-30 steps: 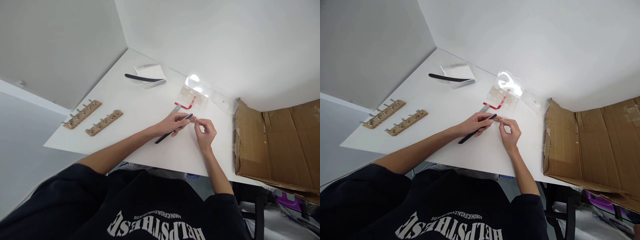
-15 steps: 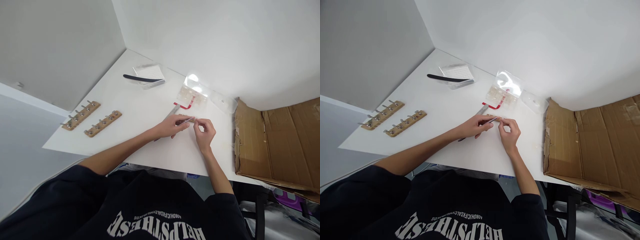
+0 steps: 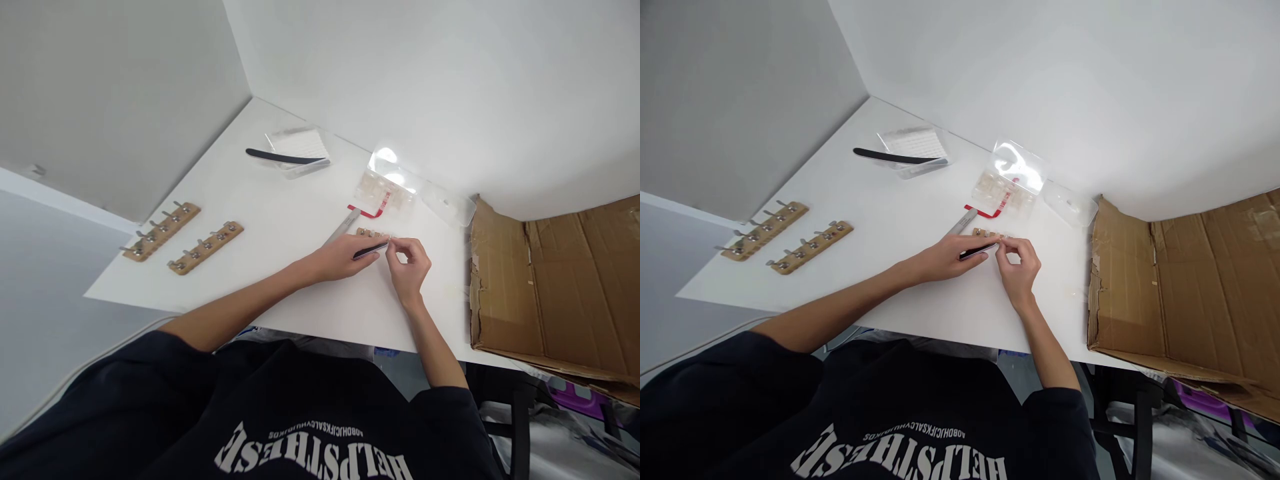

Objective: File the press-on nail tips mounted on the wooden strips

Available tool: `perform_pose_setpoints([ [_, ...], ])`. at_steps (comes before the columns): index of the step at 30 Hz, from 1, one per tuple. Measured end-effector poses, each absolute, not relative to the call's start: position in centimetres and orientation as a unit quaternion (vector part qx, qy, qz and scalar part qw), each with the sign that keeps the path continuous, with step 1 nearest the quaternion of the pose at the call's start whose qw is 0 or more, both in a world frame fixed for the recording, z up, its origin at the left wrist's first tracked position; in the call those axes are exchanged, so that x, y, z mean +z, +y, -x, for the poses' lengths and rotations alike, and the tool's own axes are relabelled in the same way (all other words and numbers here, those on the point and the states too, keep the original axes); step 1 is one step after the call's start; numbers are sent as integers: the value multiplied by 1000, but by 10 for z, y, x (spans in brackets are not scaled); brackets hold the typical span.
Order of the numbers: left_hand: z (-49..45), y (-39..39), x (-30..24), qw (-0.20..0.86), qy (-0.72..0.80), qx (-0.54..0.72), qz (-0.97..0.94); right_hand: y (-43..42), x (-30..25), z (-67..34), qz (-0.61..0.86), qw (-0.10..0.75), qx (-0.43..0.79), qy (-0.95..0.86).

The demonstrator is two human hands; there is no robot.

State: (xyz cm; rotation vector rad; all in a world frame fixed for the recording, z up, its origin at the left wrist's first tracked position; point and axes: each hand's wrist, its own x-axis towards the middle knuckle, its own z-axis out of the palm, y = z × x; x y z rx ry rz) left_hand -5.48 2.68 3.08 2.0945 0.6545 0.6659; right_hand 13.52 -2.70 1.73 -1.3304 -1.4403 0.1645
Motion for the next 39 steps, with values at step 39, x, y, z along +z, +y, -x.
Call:
perform_pose_setpoints([
  [39,55,24,33,548,311,227,-743,-26,3,-128,434,511,-132,-730],
])
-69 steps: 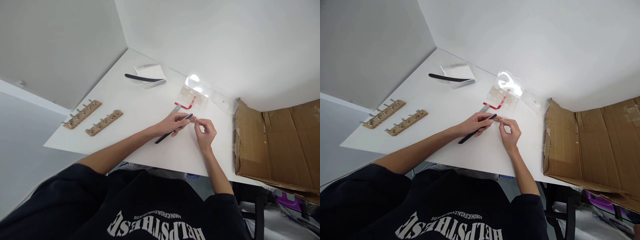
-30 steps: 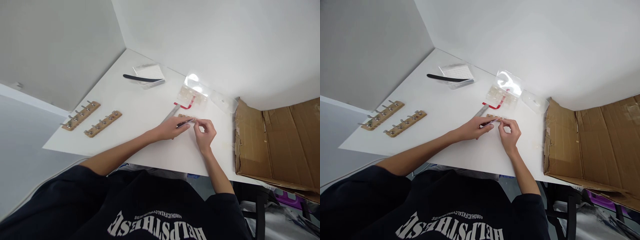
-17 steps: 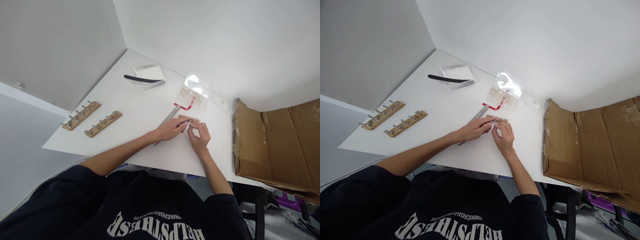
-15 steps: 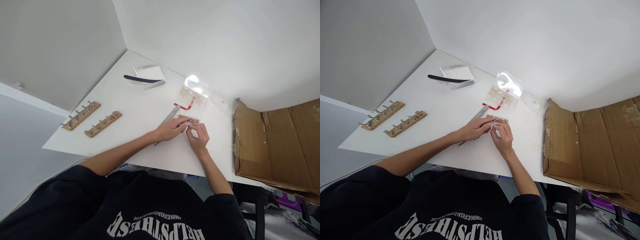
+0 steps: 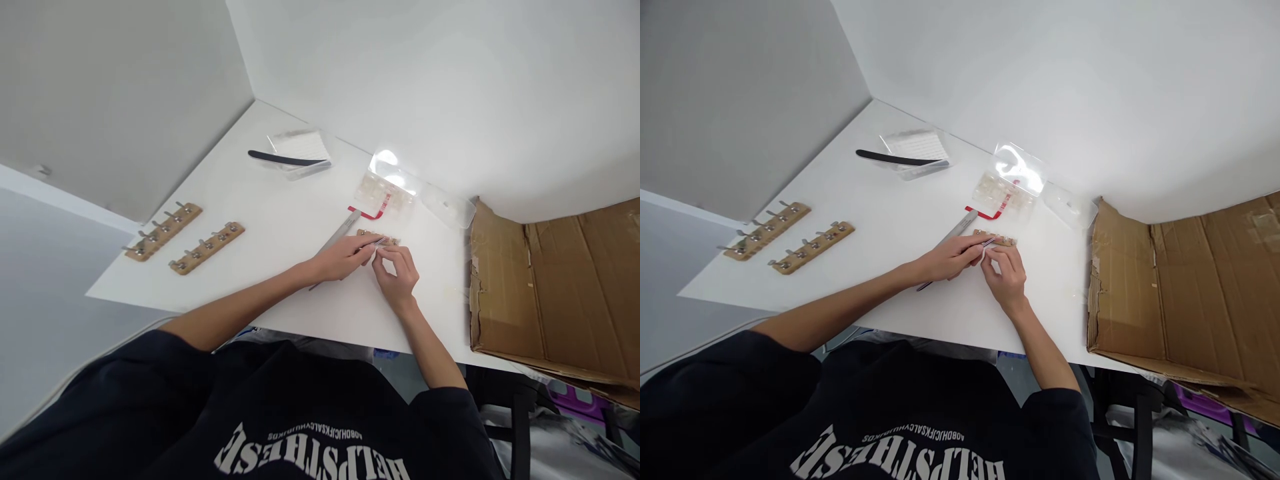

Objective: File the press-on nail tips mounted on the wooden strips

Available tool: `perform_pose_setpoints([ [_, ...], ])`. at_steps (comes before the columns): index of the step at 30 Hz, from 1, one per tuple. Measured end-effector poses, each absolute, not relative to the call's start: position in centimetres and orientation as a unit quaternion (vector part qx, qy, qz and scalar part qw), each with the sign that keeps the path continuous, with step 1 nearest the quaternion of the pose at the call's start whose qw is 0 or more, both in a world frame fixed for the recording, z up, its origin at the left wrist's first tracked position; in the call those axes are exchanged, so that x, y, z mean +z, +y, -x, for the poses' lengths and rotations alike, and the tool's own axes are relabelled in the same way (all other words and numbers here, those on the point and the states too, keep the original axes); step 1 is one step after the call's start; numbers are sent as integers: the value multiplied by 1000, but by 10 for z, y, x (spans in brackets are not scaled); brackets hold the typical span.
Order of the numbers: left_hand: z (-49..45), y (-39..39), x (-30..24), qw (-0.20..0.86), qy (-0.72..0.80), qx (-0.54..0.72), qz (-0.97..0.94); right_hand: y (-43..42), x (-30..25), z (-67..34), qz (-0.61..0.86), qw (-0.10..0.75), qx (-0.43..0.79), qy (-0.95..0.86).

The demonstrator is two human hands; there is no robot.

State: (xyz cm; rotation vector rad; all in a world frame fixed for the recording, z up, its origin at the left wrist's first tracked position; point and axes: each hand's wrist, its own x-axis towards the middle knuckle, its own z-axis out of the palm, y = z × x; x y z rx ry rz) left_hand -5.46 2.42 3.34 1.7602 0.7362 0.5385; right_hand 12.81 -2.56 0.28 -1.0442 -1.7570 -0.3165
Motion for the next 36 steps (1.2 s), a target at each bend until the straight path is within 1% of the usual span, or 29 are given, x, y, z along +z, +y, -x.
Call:
perform_pose_setpoints([
  [5,56,24,33,576,306,211,-728,-24,1,-132,466,513,-125,-710],
  [9,56,25,32,588,303,209,-720,-26,-2,-130,448,507,-118,-727],
  [19,56,26,31,589,284,218,-724,-26,-2,-130,471,494,-101,-724],
  [25,56,26,35,589,289,203,-726,-25,-1,-133,466,525,-100,-705],
  [30,57,26,34,584,277,211,-734,-26,-4,-132,463,511,-78,-721],
  [36,57,25,35,585,281,206,-732,-25,2,-134,467,520,-100,-708],
])
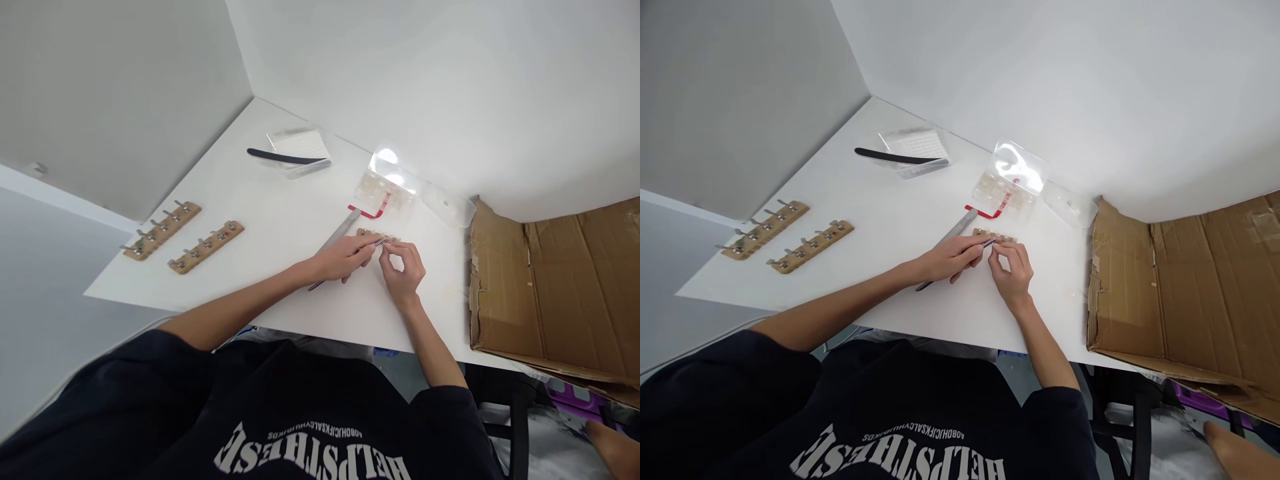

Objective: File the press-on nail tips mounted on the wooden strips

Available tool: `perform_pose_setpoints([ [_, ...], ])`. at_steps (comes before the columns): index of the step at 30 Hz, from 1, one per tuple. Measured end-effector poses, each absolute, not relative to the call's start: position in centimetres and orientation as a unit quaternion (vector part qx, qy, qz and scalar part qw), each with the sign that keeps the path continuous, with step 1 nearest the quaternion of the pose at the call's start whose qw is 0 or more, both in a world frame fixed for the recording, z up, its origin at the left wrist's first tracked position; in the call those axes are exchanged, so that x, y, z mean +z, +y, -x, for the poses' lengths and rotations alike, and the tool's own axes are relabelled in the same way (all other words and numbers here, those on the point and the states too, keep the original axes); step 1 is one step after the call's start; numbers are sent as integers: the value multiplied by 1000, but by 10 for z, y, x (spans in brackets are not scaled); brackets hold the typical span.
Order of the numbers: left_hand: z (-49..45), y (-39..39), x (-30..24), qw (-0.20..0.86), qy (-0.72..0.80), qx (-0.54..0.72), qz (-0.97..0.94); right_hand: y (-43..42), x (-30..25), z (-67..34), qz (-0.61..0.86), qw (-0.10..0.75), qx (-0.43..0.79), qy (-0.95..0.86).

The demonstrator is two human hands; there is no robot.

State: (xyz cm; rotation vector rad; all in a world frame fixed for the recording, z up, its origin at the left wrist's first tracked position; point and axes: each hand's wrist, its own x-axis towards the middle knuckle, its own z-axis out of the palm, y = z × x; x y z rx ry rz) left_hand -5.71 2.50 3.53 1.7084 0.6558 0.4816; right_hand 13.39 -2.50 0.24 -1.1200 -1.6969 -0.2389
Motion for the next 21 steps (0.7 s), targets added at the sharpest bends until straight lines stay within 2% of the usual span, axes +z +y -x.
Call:
perform_pose_setpoints([
  [6,56,27,34,576,289,196,-739,-27,3,-130,458,497,-97,-730],
  [9,59,29,39,548,297,205,-755,-27,7,-131,464,518,-87,-714],
  [15,70,39,48,443,360,312,-759,-27,10,-137,512,575,4,-638],
  [21,85,62,47,297,477,295,-772,-30,13,-133,563,579,131,-575],
])
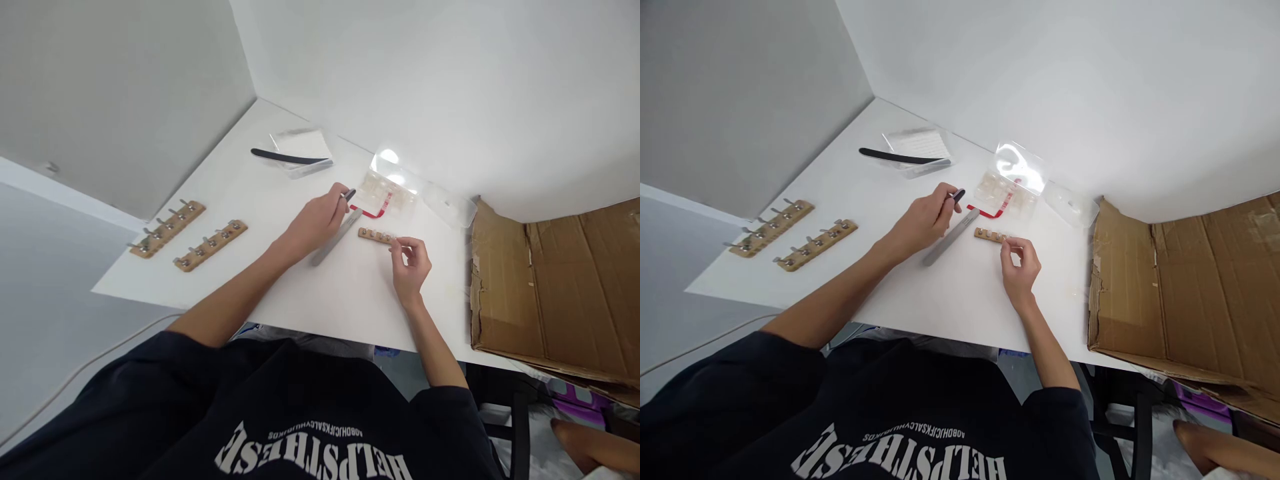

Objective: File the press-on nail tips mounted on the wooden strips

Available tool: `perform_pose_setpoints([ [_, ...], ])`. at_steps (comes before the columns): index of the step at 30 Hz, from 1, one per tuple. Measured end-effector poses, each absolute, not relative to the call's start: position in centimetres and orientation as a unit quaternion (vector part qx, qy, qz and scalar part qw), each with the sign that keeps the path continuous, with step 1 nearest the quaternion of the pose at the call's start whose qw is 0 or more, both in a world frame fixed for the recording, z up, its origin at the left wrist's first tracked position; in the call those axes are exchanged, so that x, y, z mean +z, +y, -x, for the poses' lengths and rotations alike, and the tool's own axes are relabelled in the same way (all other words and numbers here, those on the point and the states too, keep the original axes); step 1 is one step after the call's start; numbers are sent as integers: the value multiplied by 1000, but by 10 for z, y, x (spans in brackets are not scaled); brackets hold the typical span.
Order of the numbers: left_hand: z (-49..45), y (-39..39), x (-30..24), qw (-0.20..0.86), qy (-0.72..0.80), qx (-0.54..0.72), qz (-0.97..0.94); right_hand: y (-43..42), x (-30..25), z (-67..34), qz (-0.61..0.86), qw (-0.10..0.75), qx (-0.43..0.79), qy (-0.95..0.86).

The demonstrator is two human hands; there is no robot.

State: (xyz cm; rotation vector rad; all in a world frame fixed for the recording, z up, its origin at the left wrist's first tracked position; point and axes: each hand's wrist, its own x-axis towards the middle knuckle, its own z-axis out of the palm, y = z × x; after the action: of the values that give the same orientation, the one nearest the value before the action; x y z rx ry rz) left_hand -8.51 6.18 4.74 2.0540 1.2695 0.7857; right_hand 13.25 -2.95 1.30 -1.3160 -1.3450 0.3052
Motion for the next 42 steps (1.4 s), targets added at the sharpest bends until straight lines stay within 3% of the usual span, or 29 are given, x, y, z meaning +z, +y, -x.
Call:
perform_pose_setpoints([
  [8,93,82,29,140,586,143,-785,-23,26,-136,552,599,331,-476],
  [16,84,77,13,54,550,177,-814,-22,23,-142,498,608,435,-440],
  [24,71,61,24,100,456,178,-866,-20,22,-142,520,586,429,-449],
  [30,66,52,29,88,468,102,-874,-20,20,-141,529,585,426,-442],
  [42,67,50,37,141,483,78,-861,-20,19,-141,537,579,415,-452],
])
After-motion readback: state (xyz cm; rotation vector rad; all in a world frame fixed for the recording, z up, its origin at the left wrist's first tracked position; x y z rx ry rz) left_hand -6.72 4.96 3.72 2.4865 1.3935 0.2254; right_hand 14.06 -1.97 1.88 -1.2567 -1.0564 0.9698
